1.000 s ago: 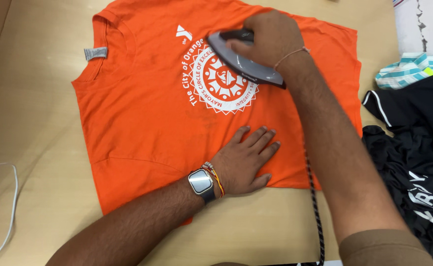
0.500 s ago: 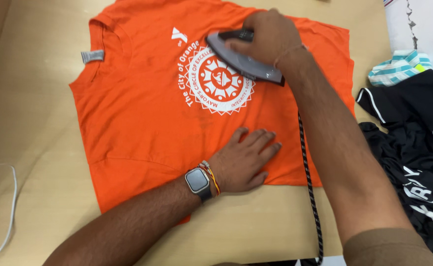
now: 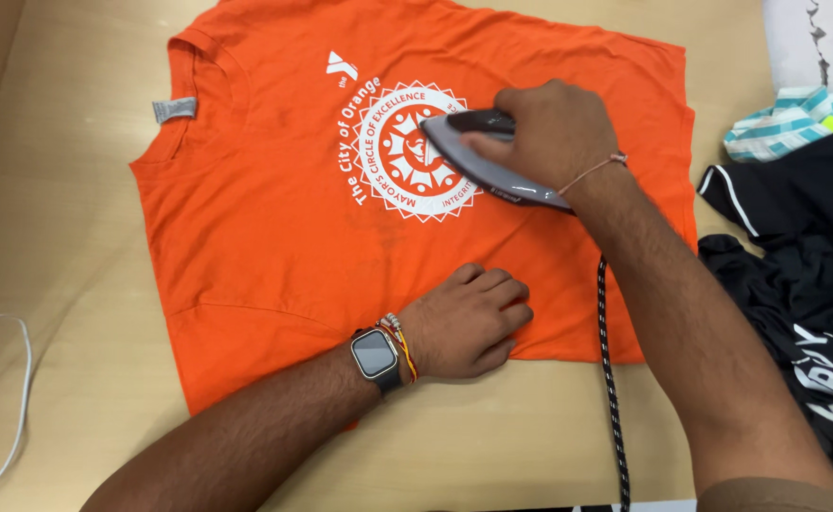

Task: The person irons a yellow t-shirt on a table, then sets it aside. The person then irons an orange t-shirt, smoothing the fabric and moving the iron over the front and sleeves.

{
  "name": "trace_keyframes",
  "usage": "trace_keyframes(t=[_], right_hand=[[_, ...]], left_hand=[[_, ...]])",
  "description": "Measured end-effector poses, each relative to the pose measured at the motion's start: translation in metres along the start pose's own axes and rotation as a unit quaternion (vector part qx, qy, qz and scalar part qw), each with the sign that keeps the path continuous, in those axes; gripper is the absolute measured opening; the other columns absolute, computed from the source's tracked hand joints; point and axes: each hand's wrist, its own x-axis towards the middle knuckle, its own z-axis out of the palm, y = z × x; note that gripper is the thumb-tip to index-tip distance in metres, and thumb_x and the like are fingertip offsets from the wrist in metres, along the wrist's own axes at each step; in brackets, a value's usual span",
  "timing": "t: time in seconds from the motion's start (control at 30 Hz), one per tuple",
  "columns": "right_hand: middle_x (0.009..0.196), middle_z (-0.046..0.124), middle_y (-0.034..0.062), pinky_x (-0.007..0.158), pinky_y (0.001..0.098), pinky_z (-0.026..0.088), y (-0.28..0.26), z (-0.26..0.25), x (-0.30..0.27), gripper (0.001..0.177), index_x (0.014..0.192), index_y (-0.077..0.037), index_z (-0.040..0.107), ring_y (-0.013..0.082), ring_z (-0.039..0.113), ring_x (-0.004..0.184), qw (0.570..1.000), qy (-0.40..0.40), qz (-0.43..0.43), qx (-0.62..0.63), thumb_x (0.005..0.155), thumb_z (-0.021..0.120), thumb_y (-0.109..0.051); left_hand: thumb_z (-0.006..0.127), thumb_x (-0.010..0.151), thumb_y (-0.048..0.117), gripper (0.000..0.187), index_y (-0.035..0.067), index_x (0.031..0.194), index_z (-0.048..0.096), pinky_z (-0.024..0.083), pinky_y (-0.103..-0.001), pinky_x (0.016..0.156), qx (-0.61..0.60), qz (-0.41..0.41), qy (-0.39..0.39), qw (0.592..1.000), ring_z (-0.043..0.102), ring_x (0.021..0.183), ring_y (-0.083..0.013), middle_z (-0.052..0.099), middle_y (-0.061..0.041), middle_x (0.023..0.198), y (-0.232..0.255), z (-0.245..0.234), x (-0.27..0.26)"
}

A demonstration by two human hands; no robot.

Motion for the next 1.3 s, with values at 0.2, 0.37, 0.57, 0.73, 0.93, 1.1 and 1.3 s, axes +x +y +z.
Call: trace_keyframes(t=[0.2,0.37,0.57,0.73,0.93,1.1,1.3], right_hand=[[0.082,0.074,0.0135,0.066,0.0468,0.056,0.025,0.015,0.023,0.05,0.095,-0.008,0.077,0.0322,0.071,0.075,0.988,0.025,0.148,-0.019,0.089,0.075,-0.057],[0.085,0.075,0.0142,0.069,0.0471,0.056,0.032,0.015,0.026,0.05,0.096,-0.008,0.077,0.0324,0.071,0.079,0.983,0.027,0.179,-0.007,0.089,0.075,-0.057],[0.087,0.075,0.0134,0.072,0.0496,0.055,0.041,0.01,0.005,0.052,0.098,-0.01,0.077,0.0336,0.071,0.085,0.991,-0.019,0.129,0.004,0.089,0.072,-0.06],[0.083,0.074,0.0143,0.069,0.0498,0.054,0.042,0.002,0.003,0.052,0.097,-0.009,0.076,0.0336,0.071,0.08,0.989,-0.044,0.138,-0.009,0.089,0.072,-0.06],[0.071,0.07,0.0148,0.062,0.0437,0.052,0.013,-0.017,0.009,0.056,0.087,-0.003,0.075,0.0298,0.069,0.064,0.985,-0.052,0.126,0.107,0.084,0.079,-0.059],[0.075,0.07,0.0146,0.064,0.0451,0.052,-0.058,-0.016,0.038,0.051,0.089,-0.006,0.077,0.0317,0.068,0.069,0.989,0.038,-0.058,0.127,0.085,0.081,-0.057],[0.081,0.073,0.0124,0.07,0.0492,0.053,-0.154,-0.007,0.087,0.05,0.089,-0.008,0.075,0.0351,0.069,0.081,0.96,0.022,-0.23,0.156,0.082,0.081,-0.057]], left_hand=[[0.063,0.086,0.024,0.028,0.008,0.108,0.067,0.042,-0.043,0.099,-0.012,-0.001,0.011,1.0,0.056,0.116,-0.0269,0.063,-0.011,0.122,0.001,-0.003,0.0],[0.066,0.085,0.02,0.026,0.009,0.108,0.068,0.047,-0.045,0.097,-0.085,-0.031,0.033,0.995,0.061,0.113,-0.0297,0.066,-0.01,0.117,-0.004,-0.014,-0.001],[0.068,0.09,0.024,0.041,0.003,0.125,0.061,0.042,-0.05,0.109,0.092,-0.176,0.197,0.96,0.055,0.127,-0.0371,0.06,-0.019,0.133,-0.028,-0.064,-0.054],[0.072,0.085,0.04,0.071,-0.006,0.136,0.049,0.028,-0.058,0.11,0.26,-0.266,0.191,0.909,0.04,0.138,-0.0434,0.046,-0.028,0.143,-0.03,-0.084,-0.089],[0.073,0.083,0.032,0.055,0.003,0.128,0.058,0.035,-0.051,0.104,0.174,-0.309,0.235,0.905,0.051,0.127,-0.0322,0.059,-0.015,0.131,-0.021,-0.09,-0.097],[0.071,0.086,0.02,0.019,0.01,0.101,0.066,0.04,-0.043,0.087,0.088,-0.317,0.311,0.892,0.06,0.101,-0.0249,0.067,-0.003,0.098,-0.017,-0.097,-0.097],[0.072,0.082,0.02,0.016,0.011,0.084,0.06,0.039,-0.042,0.081,0.071,-0.352,0.298,0.884,0.057,0.091,-0.0275,0.061,-0.005,0.084,-0.018,-0.102,-0.094]])
